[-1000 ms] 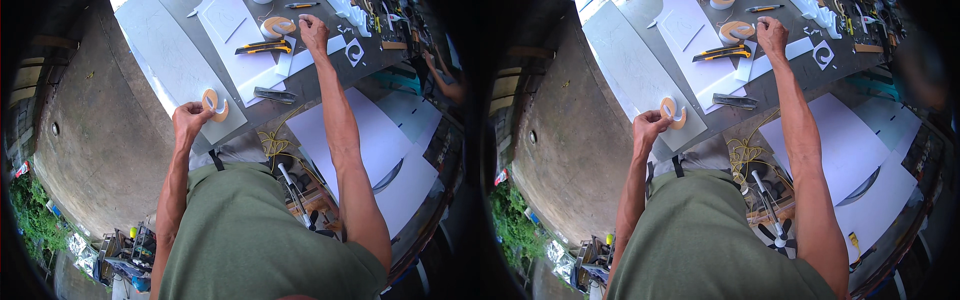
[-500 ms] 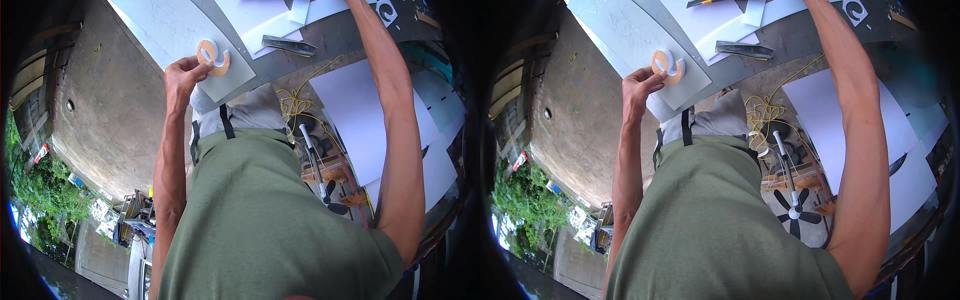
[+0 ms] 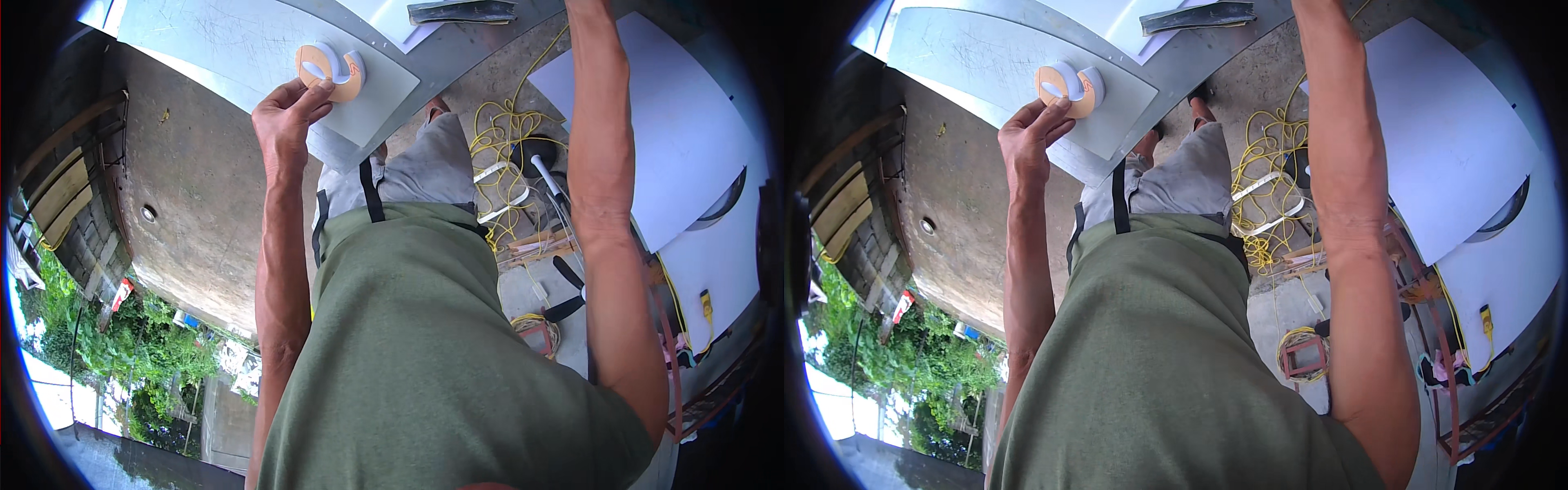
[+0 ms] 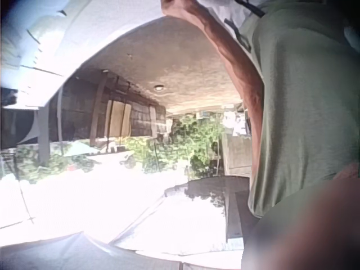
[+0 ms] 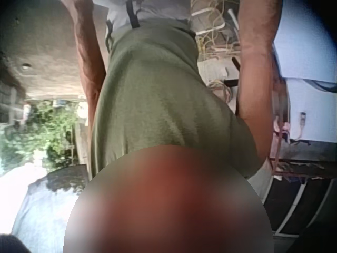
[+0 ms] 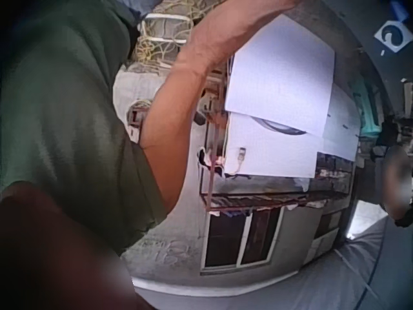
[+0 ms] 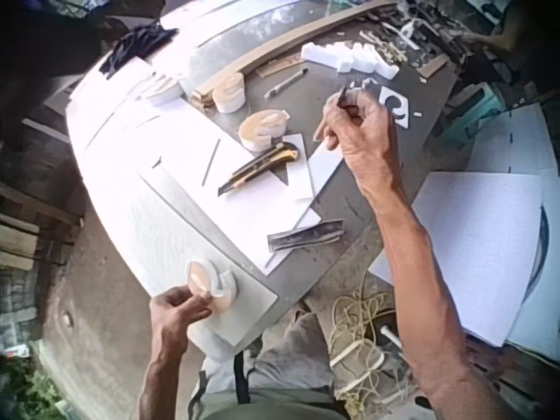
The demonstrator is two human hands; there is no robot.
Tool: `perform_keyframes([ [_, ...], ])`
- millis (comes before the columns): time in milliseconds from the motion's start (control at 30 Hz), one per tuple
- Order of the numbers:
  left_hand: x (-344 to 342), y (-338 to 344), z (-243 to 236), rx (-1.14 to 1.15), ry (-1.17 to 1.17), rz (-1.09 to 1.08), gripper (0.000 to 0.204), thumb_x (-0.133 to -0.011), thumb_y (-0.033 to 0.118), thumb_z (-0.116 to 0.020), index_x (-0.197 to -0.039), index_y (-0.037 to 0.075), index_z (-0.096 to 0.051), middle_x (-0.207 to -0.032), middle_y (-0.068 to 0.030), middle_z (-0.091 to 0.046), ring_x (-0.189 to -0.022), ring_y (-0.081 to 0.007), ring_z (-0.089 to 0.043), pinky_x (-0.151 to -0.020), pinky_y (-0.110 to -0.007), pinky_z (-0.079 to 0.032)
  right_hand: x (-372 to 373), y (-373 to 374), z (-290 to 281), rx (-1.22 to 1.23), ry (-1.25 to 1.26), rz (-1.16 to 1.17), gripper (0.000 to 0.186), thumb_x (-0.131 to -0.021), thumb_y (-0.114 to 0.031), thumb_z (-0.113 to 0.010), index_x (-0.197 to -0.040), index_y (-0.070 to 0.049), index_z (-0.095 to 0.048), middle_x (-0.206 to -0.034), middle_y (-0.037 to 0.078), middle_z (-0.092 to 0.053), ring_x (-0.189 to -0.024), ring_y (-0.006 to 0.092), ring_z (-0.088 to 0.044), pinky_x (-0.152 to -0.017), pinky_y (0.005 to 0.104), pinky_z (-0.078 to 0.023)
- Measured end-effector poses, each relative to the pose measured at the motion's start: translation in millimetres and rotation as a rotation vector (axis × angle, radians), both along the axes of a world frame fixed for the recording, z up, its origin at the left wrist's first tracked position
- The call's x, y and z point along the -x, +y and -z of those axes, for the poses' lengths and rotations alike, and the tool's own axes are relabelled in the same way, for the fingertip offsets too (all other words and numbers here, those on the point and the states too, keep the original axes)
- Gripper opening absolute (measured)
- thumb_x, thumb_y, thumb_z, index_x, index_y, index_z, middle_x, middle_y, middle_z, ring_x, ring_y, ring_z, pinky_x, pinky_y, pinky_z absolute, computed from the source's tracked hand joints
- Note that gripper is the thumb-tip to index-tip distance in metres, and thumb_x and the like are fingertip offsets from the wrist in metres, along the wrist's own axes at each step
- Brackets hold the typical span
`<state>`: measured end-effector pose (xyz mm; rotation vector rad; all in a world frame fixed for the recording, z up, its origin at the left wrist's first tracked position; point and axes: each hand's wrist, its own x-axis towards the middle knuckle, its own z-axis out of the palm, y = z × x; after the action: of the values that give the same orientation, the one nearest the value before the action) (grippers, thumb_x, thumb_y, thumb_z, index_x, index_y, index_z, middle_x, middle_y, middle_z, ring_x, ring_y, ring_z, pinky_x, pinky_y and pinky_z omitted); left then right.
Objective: The recorder is finishing the edges of a foam letter and applying adhesive tape to its surface.
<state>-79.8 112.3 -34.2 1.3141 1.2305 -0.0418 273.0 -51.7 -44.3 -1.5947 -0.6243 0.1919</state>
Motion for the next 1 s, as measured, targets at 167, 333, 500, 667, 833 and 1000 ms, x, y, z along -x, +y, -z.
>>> perform_keyframes([
  [167, -4, -1, 3, 0.008, -0.046, 0.009, 0.053, -0.078, 0.016, -0.086, -0.112, -0.019, -0.065, -0.096, -0.0235, -0.072, -0.084, -0.0261, -0.074, -0.076, -0.033, -0.064, 188, -34, -7, -0.094, 0.681, 0.139, 0.011, -0.097, -0.009, -0.065, -0.094, 0.000, -0.059, -0.075, 0.008, -0.067, -0.061, 0.0105, -0.062, -0.055, 0.0245, -0.052],
  [333, -2, 0, 6, 0.009, -0.071, -0.003, 0.055, -0.078, 0.015, -0.085, -0.112, -0.021, -0.063, -0.097, -0.0245, -0.071, -0.084, -0.0267, -0.074, -0.076, -0.033, -0.064, 256, -23, 30, 0.091, 0.519, 0.142, 0.021, -0.097, -0.008, -0.064, -0.115, 0.004, -0.068, -0.082, 0.010, -0.073, -0.066, 0.0128, -0.072, -0.055, 0.0258, -0.057],
  [500, -2, -1, 6, 0.006, -0.061, 0.009, 0.049, -0.082, 0.009, -0.081, -0.114, -0.021, -0.060, -0.099, -0.0248, -0.071, -0.085, -0.0278, -0.075, -0.079, -0.033, -0.065, 260, -14, 40, 0.216, 0.348, 0.104, 0.018, -0.096, -0.007, -0.065, -0.109, 0.004, -0.071, -0.083, 0.012, -0.074, -0.065, 0.0150, -0.071, -0.058, 0.0282, -0.057],
  [667, 0, 0, 6, 0.016, -0.070, 0.003, 0.048, -0.082, 0.007, -0.081, -0.114, -0.021, -0.060, -0.099, -0.0250, -0.071, -0.085, -0.0280, -0.075, -0.078, -0.033, -0.065, 265, -6, 43, 0.250, 0.267, 0.102, 0.018, -0.096, -0.007, -0.065, -0.107, 0.004, -0.071, -0.084, 0.014, -0.074, -0.064, 0.0174, -0.071, -0.059, 0.0302, -0.057],
  [833, -1, -2, 6, 0.021, -0.074, 0.000, 0.048, -0.081, 0.008, -0.082, -0.113, -0.021, -0.060, -0.098, -0.0244, -0.071, -0.084, -0.0269, -0.075, -0.077, -0.032, -0.065, 263, -4, 52, 0.207, 0.225, 0.125, 0.019, -0.097, -0.005, -0.061, -0.110, -0.001, -0.073, -0.083, 0.010, -0.071, -0.063, 0.0170, -0.068, -0.061, 0.0312, -0.056],
  [1000, -3, -1, 3, 0.016, -0.065, -0.006, 0.048, -0.081, 0.009, -0.082, -0.113, -0.020, -0.061, -0.098, -0.0235, -0.071, -0.084, -0.0258, -0.075, -0.077, -0.031, -0.065, 250, -3, 49, 0.207, 0.140, 0.095, 0.022, -0.095, -0.003, -0.059, -0.112, -0.002, -0.072, -0.090, 0.010, -0.066, -0.077, 0.0209, -0.066, -0.071, 0.0341, -0.055],
])
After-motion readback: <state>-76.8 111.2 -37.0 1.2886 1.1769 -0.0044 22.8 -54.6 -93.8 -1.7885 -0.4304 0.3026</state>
